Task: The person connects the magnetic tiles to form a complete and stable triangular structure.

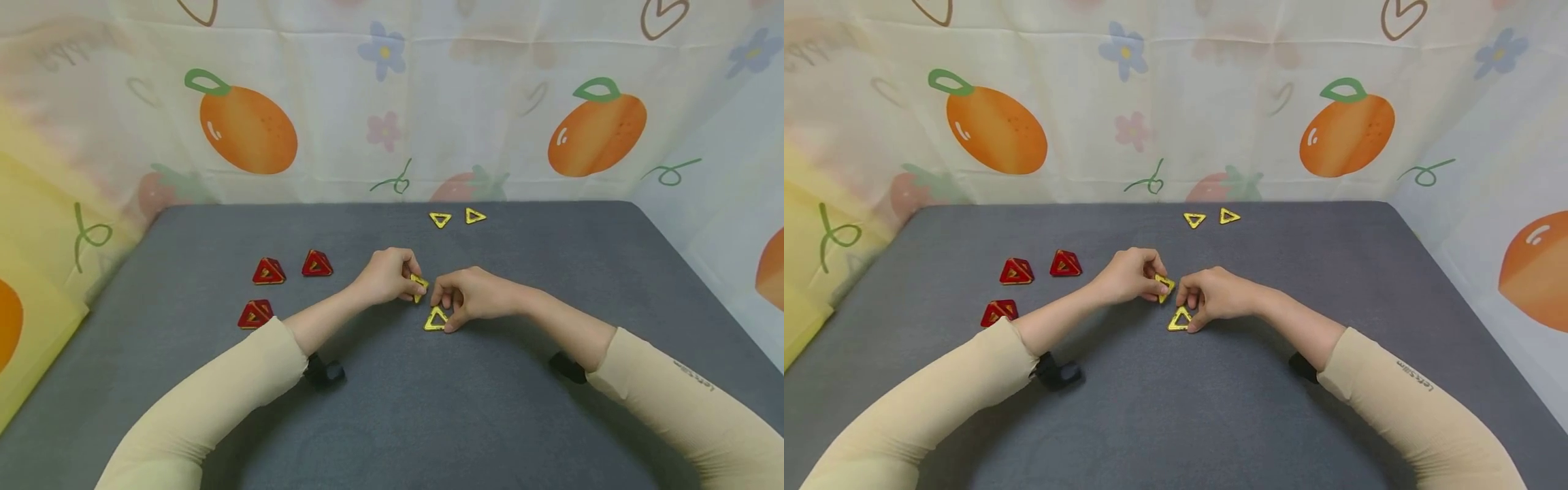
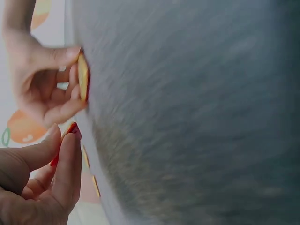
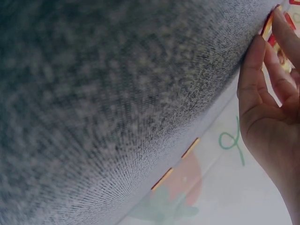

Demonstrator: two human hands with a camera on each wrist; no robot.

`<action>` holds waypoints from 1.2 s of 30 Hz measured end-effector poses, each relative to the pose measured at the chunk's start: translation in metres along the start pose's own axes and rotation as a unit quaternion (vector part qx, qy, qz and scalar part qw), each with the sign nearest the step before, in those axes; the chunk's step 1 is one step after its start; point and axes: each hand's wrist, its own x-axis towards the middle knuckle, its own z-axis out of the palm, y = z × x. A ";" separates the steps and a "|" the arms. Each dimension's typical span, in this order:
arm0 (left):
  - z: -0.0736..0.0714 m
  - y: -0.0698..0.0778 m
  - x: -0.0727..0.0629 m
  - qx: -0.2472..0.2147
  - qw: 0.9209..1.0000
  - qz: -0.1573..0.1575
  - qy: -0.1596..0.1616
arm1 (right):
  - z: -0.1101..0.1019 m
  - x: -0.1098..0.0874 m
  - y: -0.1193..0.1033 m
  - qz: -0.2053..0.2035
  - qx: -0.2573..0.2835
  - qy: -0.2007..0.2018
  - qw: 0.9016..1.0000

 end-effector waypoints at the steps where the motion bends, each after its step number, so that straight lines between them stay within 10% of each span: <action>1: 0.001 -0.001 -0.004 0.001 1.000 0.001 -0.005 | 0.000 0.000 0.000 0.000 0.001 0.000 1.000; 11: 0.010 -0.003 -0.024 0.019 1.000 0.021 -0.010 | -0.002 0.000 -0.001 -0.001 -0.004 0.000 1.000; 36: 0.021 -0.016 -0.025 0.009 0.996 0.087 -0.030 | -0.001 -0.001 -0.001 -0.005 -0.004 -0.004 1.000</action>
